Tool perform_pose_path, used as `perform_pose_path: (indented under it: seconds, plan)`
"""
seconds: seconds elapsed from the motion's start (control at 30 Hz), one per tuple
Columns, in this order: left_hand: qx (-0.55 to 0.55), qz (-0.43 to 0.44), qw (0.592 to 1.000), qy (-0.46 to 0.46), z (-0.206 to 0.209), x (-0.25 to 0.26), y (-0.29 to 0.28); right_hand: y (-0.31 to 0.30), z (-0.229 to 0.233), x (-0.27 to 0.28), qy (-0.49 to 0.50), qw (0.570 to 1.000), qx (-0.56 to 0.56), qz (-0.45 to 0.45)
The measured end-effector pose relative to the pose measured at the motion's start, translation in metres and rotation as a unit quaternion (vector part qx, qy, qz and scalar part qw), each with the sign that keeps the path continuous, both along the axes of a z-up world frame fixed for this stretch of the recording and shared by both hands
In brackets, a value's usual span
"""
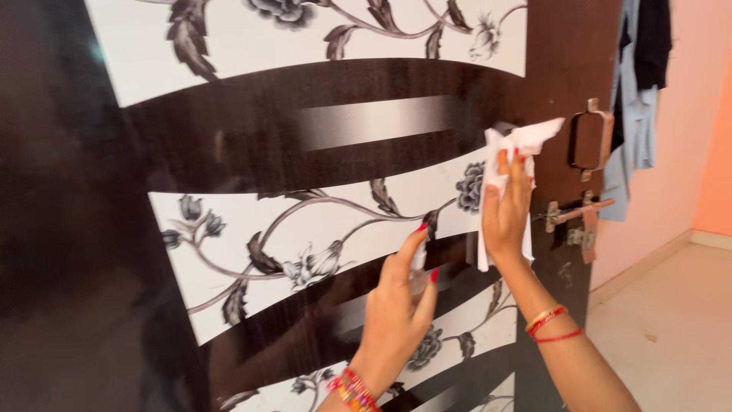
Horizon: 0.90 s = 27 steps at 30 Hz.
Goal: The person sprays a cleaning solution onto a white cloth and wipes the surface of a dark brown door with floral patterns. They repeatedly spray and wipe different sections of the door, focusing on the decorative panels and the handle area.
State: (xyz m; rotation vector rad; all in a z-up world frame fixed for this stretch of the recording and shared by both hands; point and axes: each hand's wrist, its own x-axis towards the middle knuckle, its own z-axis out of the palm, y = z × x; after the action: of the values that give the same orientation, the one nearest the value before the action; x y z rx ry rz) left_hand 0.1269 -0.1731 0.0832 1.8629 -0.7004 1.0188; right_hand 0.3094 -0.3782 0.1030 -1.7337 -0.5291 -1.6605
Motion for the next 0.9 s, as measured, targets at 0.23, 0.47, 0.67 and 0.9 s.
perform_pose_path:
  seconds: [0.23,0.47,0.67,0.9]
  plan:
    - [0.038,-0.013,0.999,0.035,0.016,0.051,-0.06,-0.075,-0.009,0.089,0.042,0.979,0.197,0.012]
    - [0.021,0.041,0.998,-0.03,0.026,0.031,-0.019,0.012,0.014,0.021,0.009,0.995,0.097,0.011]
    - [-0.079,0.135,0.986,0.058,0.027,-0.026,0.055,0.14,0.026,-0.086,-0.049,0.989,-0.142,-0.016]
    - [-0.177,0.25,0.949,-0.073,0.008,-0.075,0.117,0.238,0.051,-0.153,-0.13,0.94,-0.313,0.037]
